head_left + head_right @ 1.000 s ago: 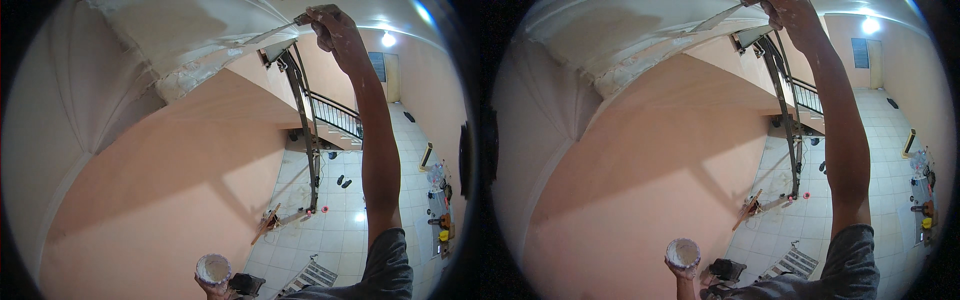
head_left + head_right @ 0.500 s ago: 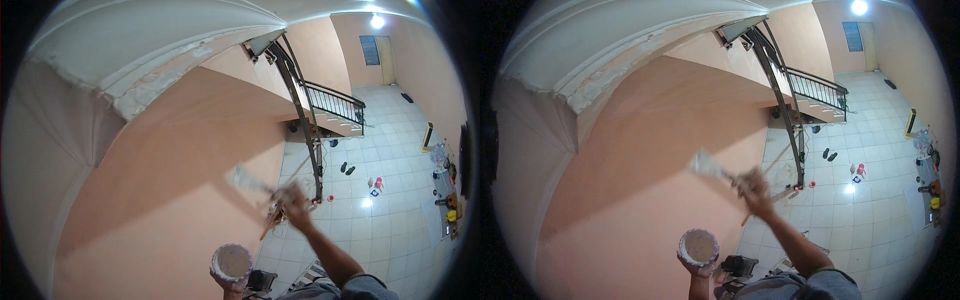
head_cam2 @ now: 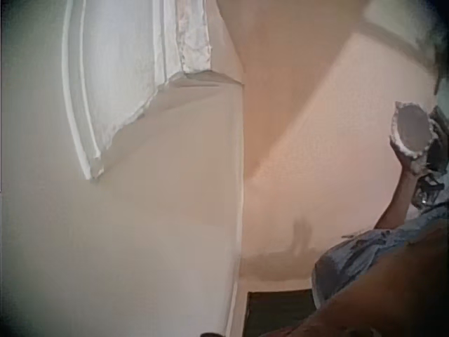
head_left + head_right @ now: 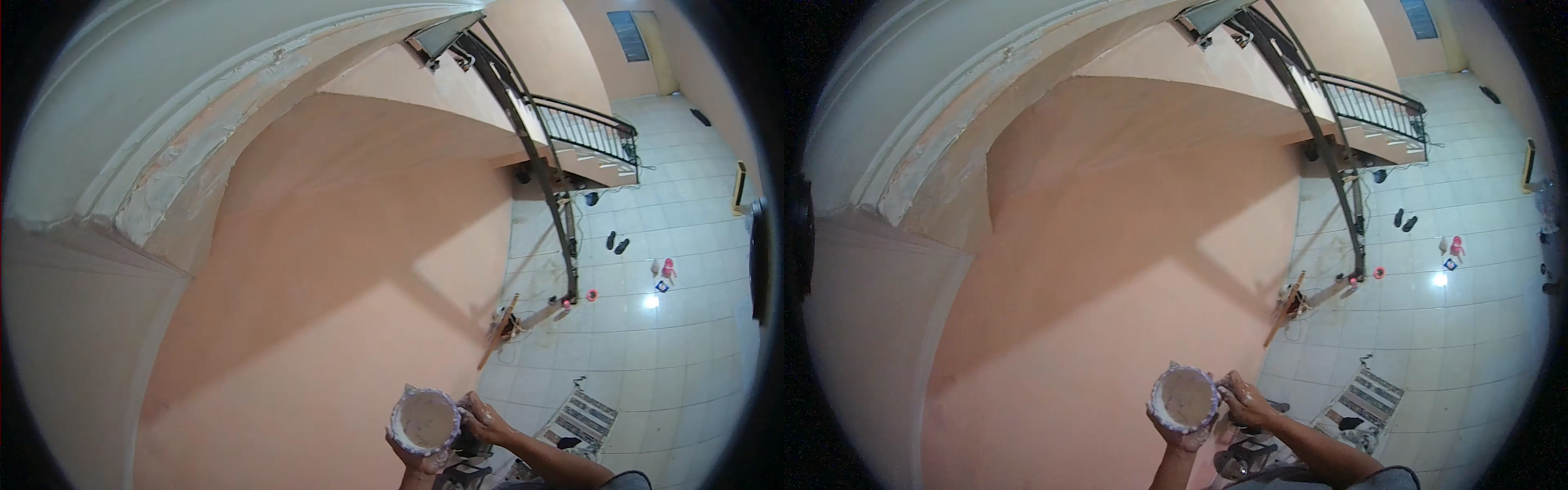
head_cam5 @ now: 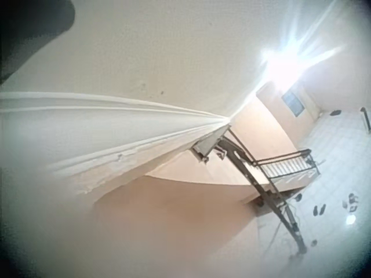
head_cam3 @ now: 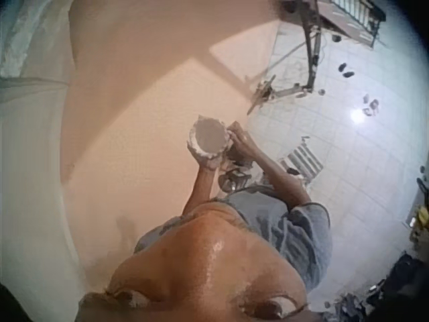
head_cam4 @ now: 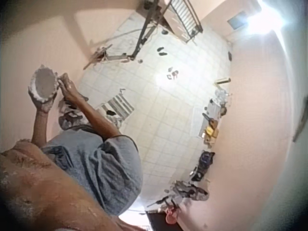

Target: The person applies white plaster to the ceiling cornice using a putty knife and a small container. They repeatedly scoop plaster from the container and smooth it onto the decorative molding, working along the ceiling edge in a stairwell area.

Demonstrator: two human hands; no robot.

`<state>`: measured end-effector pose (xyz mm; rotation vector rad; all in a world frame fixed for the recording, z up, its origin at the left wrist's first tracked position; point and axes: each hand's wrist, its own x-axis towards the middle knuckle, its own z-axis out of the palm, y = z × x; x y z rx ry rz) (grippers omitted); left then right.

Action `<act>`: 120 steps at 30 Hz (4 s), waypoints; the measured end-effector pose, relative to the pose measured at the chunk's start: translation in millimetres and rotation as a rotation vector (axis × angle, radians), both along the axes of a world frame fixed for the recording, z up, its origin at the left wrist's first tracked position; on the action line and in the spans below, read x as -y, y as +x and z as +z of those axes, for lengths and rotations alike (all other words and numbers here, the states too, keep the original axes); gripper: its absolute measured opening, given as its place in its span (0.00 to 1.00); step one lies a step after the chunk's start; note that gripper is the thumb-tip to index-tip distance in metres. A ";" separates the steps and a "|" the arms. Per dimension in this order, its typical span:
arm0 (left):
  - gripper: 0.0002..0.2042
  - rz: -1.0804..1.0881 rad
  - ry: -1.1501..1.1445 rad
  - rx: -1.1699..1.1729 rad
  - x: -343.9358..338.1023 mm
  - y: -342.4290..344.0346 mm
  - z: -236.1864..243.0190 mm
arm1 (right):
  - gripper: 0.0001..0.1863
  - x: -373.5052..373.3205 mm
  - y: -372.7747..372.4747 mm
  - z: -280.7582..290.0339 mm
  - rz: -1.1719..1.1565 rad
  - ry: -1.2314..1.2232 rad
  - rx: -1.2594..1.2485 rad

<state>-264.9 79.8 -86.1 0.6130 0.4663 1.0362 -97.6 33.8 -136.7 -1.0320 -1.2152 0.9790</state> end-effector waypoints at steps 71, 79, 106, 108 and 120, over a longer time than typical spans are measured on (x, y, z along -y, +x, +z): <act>0.43 0.250 -0.151 0.071 14.8 -77.5 -12.9 | 0.24 -115.1 159.7 434.6 -1.100 1.242 0.085; 0.43 0.136 -0.105 0.168 12.9 -79.9 -18.8 | 0.26 -108.1 142.9 435.0 -1.032 1.305 -0.021; 0.44 0.205 -0.081 0.127 25.6 -85.3 -17.5 | 0.19 -113.6 156.0 437.8 -1.114 1.325 -0.002; 0.44 0.228 -0.062 0.073 25.2 -85.2 -21.1 | 0.19 -118.7 154.3 439.6 -1.136 1.373 -0.006; 0.44 0.180 -0.054 0.137 28.8 -86.0 -15.5 | 0.20 -113.5 157.1 440.2 -1.175 1.332 -0.003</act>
